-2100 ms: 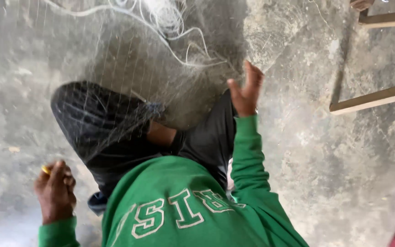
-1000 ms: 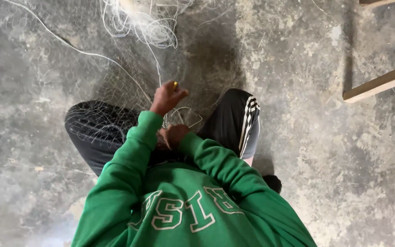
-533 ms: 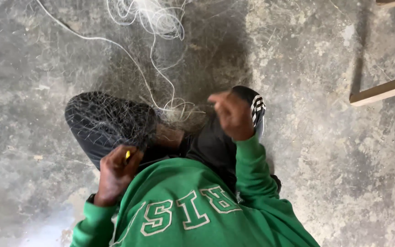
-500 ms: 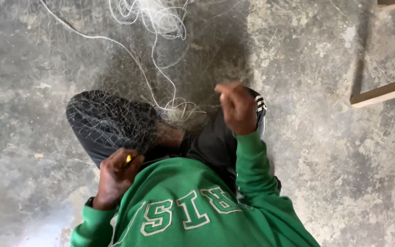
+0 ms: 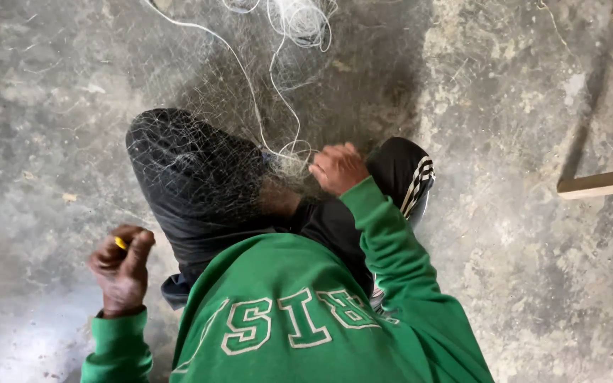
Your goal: The person repairs a fishing net by cutting away damaged sections with scissors, then pulling and shifting the net by hand.
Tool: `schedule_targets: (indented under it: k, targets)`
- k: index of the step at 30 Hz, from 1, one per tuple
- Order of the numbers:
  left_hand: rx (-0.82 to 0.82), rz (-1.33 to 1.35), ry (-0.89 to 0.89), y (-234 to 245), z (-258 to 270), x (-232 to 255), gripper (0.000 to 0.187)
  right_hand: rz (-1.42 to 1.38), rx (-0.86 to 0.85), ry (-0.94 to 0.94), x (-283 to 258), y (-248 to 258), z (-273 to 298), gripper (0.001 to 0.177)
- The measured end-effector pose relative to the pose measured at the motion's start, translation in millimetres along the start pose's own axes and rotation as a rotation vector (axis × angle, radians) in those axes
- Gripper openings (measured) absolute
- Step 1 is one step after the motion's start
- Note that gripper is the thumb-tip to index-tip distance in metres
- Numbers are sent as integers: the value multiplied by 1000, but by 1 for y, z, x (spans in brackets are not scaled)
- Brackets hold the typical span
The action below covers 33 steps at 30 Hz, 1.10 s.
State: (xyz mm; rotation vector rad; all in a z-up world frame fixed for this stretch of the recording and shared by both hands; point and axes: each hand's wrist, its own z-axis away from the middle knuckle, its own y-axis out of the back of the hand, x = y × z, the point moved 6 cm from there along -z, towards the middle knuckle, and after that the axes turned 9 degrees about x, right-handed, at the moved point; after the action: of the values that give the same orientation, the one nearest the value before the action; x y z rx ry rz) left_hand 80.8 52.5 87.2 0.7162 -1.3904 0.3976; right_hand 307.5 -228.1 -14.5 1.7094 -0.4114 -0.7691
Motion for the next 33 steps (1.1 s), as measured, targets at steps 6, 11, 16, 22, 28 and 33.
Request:
schedule_targets:
  k: [6,11,16,22,28,33]
  targets:
    - [206,18,147,5,-20,-16,14,-149,37,-61,-11,-1,34,26]
    - [195,58,-40,1,-20,-7,14,-161,-22,-99,-35,12,17,62]
    - [148,-107,-362,-17,-25,44,14,108,-230,-45,-44,-41,-43,91]
    - [153,-334,-648,-12,-18,65,13,206,-229,-271,66,-102,-56,13]
    - [-191,-337,-534,-72,-17,37,3,109,356,-521,205,45,-31,5]
    - [-496,-666,-799,-202,-33,-7,8,-40,593,-331,170,107,-30,28]
